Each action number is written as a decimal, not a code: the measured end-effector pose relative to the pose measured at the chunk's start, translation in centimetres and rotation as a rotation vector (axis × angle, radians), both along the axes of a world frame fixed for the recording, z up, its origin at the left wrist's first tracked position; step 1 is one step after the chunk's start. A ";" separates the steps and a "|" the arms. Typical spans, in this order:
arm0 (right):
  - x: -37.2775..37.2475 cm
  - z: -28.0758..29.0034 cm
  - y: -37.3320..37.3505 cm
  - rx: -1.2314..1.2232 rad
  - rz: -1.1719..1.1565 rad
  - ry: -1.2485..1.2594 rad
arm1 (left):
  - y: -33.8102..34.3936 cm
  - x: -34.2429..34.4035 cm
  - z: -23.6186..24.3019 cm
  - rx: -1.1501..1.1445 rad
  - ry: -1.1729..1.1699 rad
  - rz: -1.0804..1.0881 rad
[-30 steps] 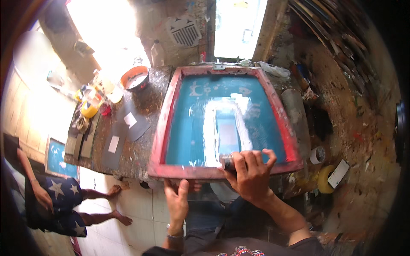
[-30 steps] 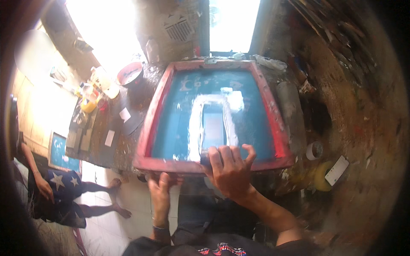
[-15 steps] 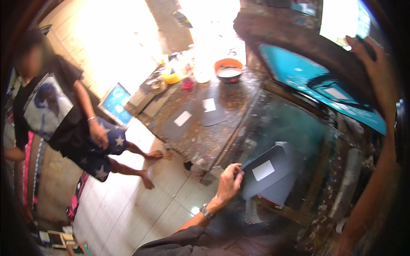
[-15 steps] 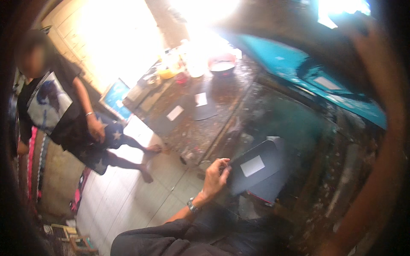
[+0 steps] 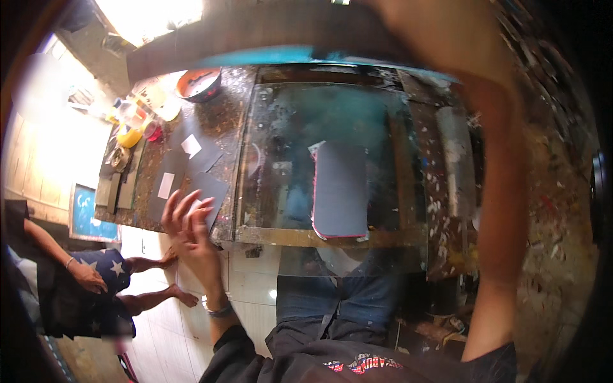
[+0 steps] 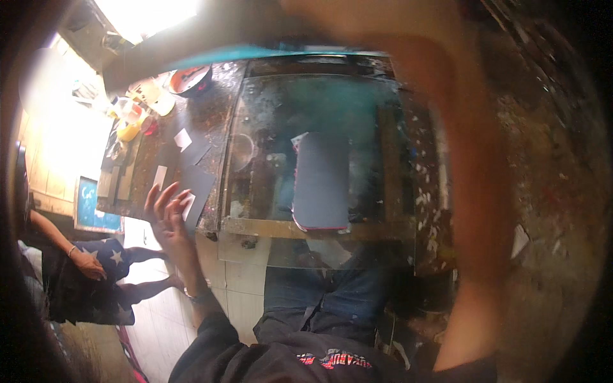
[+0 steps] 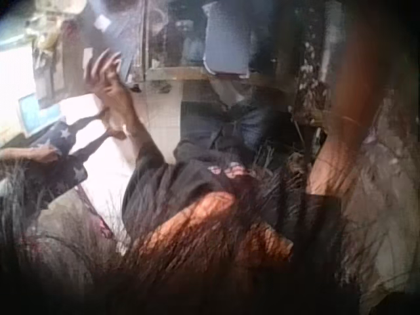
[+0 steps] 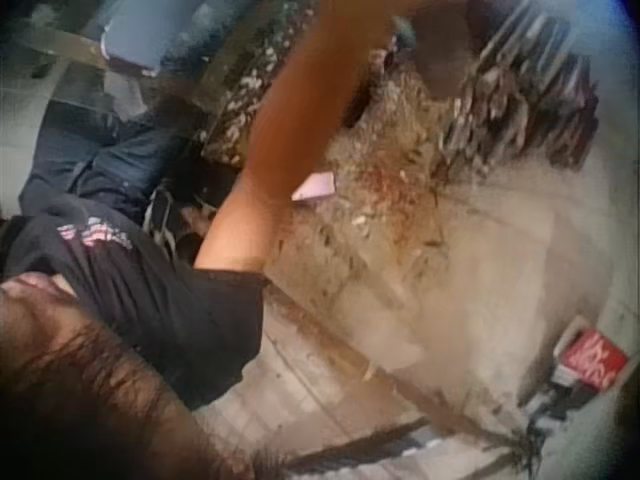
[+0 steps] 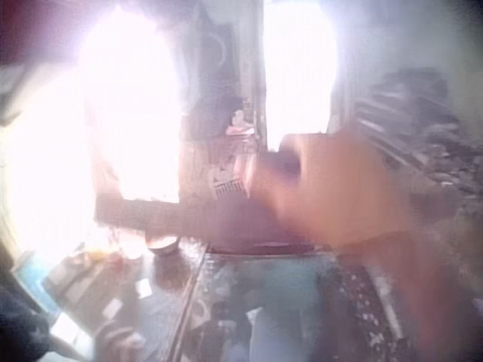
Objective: The person uses a squeegee to pull white ink across a screen printing frame, transferring the design onto a series of rectangular cards. They print on dark grey cards first, then switch to pink cards, placing each finished item on the table.
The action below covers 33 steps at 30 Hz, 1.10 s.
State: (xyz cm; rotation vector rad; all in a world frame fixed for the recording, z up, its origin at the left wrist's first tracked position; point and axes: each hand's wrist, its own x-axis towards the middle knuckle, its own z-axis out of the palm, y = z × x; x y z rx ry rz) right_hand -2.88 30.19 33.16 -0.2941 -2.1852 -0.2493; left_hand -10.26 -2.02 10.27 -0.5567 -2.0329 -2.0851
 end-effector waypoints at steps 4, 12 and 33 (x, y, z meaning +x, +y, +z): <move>6.4 -10.5 -6.6 0.074 0.132 -0.240 | 4.4 6.2 0.3 0.208 -0.190 -0.295; 7.9 -22.9 -3.6 -0.637 0.371 -0.812 | 0.2 10.0 -12.5 -0.005 -0.685 -0.191; 7.8 -25.1 -4.7 -0.531 0.496 -0.916 | -0.2 9.8 -11.5 -0.107 -0.781 -0.186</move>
